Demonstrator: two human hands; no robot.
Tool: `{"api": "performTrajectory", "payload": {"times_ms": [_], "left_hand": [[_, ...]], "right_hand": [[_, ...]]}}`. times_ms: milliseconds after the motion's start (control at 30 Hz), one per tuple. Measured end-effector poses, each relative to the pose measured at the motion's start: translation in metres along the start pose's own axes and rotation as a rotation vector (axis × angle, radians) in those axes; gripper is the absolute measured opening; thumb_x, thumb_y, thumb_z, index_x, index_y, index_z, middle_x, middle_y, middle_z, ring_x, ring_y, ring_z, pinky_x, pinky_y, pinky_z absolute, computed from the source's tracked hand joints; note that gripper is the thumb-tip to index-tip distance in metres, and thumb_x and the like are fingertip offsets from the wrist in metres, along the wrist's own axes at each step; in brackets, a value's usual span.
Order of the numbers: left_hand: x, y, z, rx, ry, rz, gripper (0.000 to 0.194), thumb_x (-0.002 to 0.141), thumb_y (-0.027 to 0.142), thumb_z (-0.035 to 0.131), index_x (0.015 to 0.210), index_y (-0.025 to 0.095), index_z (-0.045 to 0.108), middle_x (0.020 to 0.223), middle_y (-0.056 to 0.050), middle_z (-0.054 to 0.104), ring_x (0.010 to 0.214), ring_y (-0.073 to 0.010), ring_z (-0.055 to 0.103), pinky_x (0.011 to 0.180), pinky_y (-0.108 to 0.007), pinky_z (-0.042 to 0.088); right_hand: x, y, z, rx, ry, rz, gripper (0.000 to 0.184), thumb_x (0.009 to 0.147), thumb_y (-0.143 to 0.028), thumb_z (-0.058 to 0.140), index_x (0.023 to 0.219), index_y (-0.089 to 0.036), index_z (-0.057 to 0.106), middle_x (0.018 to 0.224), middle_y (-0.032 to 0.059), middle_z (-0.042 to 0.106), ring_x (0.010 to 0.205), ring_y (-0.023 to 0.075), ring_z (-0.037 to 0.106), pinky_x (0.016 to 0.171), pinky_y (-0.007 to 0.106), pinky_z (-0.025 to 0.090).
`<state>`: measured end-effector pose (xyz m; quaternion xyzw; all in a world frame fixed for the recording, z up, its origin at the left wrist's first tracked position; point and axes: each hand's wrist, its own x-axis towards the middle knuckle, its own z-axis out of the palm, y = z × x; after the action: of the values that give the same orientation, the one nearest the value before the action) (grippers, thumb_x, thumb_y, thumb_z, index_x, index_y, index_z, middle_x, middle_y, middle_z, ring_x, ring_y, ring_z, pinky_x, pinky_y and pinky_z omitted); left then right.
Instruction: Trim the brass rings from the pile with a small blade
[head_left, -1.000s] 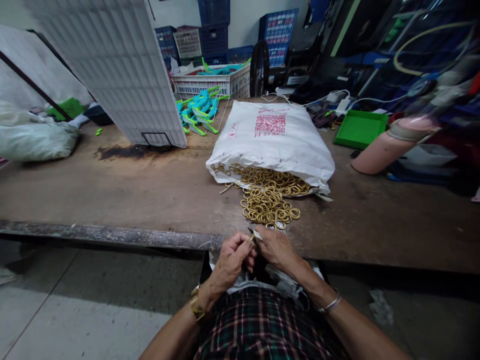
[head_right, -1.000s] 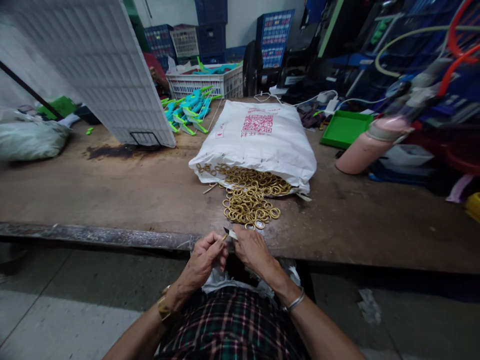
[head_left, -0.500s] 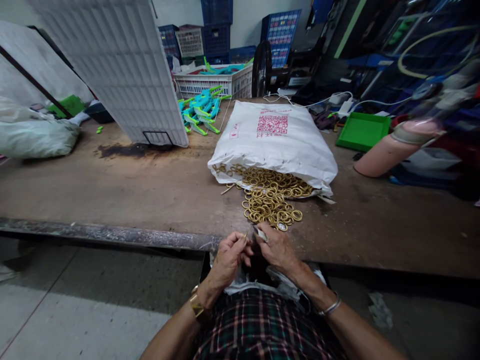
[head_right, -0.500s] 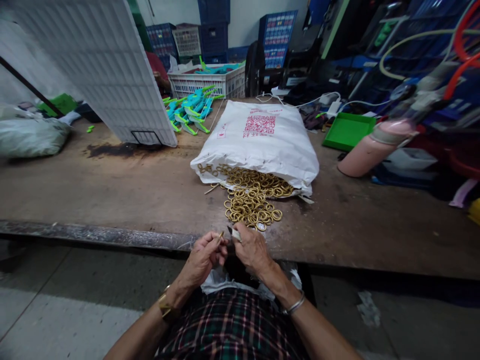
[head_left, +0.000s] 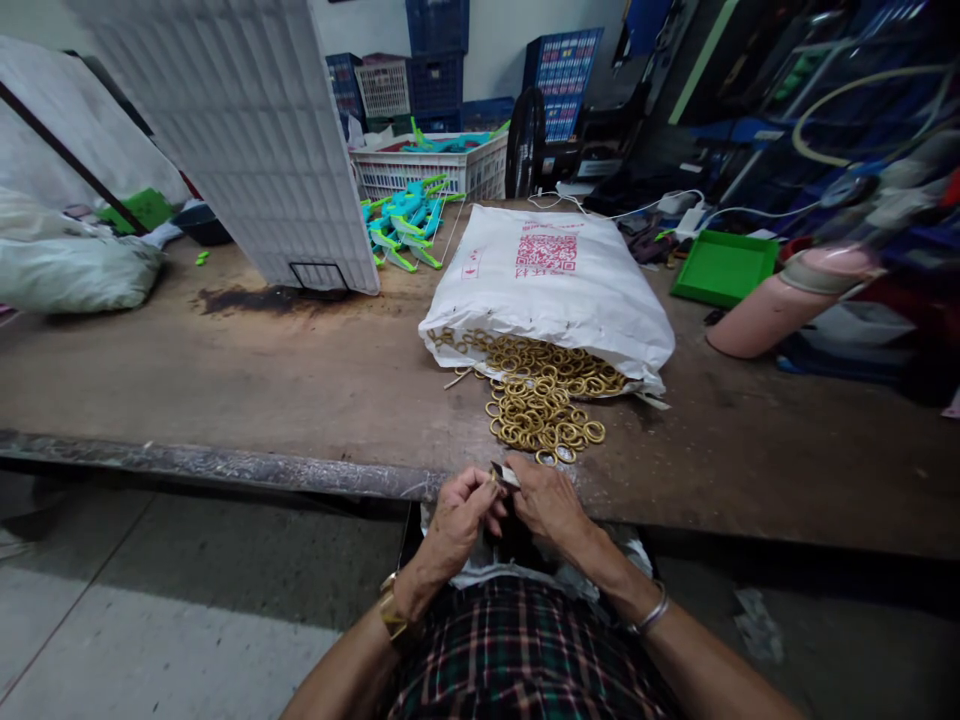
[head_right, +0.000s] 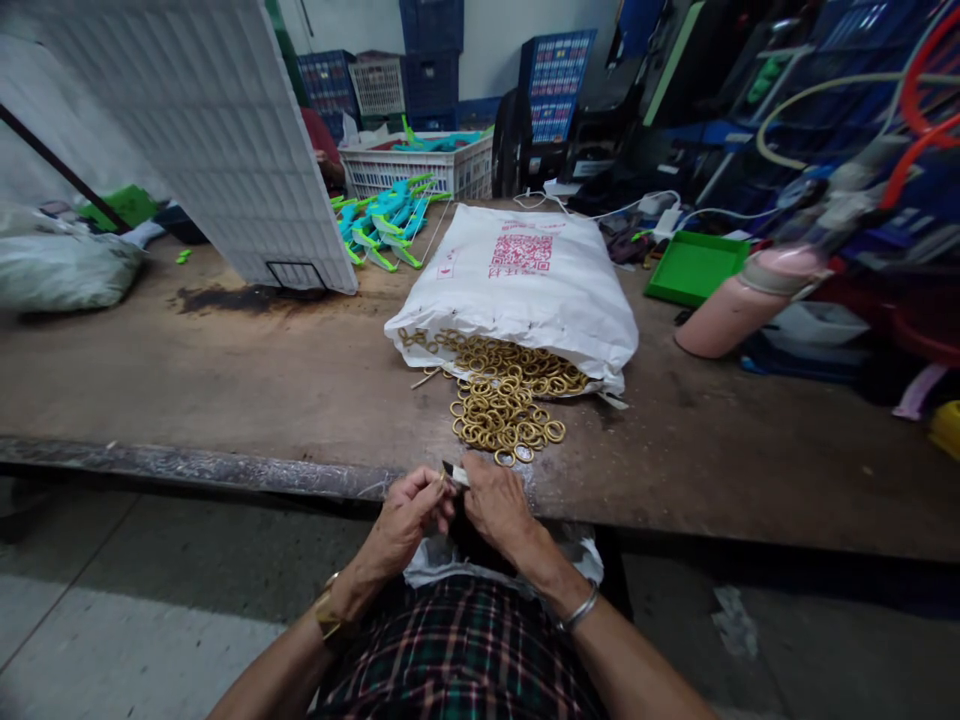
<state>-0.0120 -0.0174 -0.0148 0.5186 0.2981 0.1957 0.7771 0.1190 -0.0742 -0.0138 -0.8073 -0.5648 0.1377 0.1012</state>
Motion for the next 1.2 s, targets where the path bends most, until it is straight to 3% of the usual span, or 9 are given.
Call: {"api": "performTrajectory", "payload": {"times_ms": [133, 233, 433, 733, 1000, 1200], "left_hand": [[-0.007, 0.004, 0.003, -0.012, -0.071, 0.004, 0.032, 0.077, 0.045, 0.054, 0.077, 0.013, 0.057, 0.064, -0.002, 0.056, 0.055, -0.0093, 0.051, 0.058, -0.021, 0.041], [-0.009, 0.001, 0.001, -0.080, -0.067, -0.016, 0.030, 0.074, 0.043, 0.058, 0.074, 0.013, 0.059, 0.071, -0.003, 0.057, 0.063, -0.0104, 0.052, 0.066, -0.022, 0.041], [-0.017, -0.009, -0.008, -0.174, -0.094, -0.169, 0.031, 0.070, 0.043, 0.061, 0.071, 0.012, 0.056, 0.072, -0.004, 0.057, 0.059, -0.0098, 0.052, 0.062, -0.023, 0.040], [-0.022, -0.022, -0.009, -0.195, -0.113, -0.244, 0.031, 0.072, 0.042, 0.059, 0.067, 0.013, 0.055, 0.061, -0.001, 0.055, 0.050, -0.0087, 0.049, 0.054, -0.022, 0.040], [-0.021, -0.010, -0.003, -0.339, -0.099, -0.240, 0.030, 0.068, 0.039, 0.064, 0.068, 0.010, 0.060, 0.059, -0.004, 0.056, 0.048, -0.0097, 0.051, 0.052, -0.023, 0.040], [-0.021, -0.006, 0.000, -0.421, -0.105, -0.215, 0.026, 0.073, 0.034, 0.057, 0.062, 0.010, 0.057, 0.050, -0.001, 0.051, 0.041, -0.0090, 0.046, 0.044, -0.022, 0.037]], "right_hand": [[0.003, -0.001, 0.000, 0.004, 0.036, 0.053, 0.018, 0.074, -0.014, 0.042, 0.087, -0.018, 0.054, 0.071, 0.0043, 0.064, 0.060, 0.0143, 0.055, 0.051, 0.024, 0.021], [0.002, 0.002, 0.003, 0.001, 0.138, 0.088, 0.018, 0.076, -0.014, 0.043, 0.090, -0.018, 0.054, 0.073, 0.0038, 0.065, 0.062, 0.0142, 0.056, 0.053, 0.024, 0.023], [0.007, 0.010, 0.006, -0.047, 0.277, 0.156, 0.019, 0.081, -0.022, 0.045, 0.098, -0.018, 0.052, 0.073, 0.0049, 0.064, 0.063, 0.0156, 0.057, 0.054, 0.025, 0.024], [0.017, 0.010, 0.005, -0.081, 0.292, 0.222, 0.019, 0.084, -0.029, 0.046, 0.099, -0.017, 0.048, 0.073, 0.0057, 0.064, 0.059, 0.0164, 0.057, 0.053, 0.025, 0.023], [0.021, 0.010, -0.001, -0.161, 0.209, 0.252, 0.016, 0.085, -0.027, 0.042, 0.090, -0.018, 0.054, 0.070, 0.0064, 0.064, 0.059, 0.0166, 0.058, 0.052, 0.026, 0.022], [0.017, 0.012, 0.000, -0.096, 0.245, 0.203, 0.016, 0.081, -0.022, 0.044, 0.089, -0.018, 0.057, 0.071, 0.0052, 0.065, 0.061, 0.0163, 0.057, 0.053, 0.025, 0.025]]}}
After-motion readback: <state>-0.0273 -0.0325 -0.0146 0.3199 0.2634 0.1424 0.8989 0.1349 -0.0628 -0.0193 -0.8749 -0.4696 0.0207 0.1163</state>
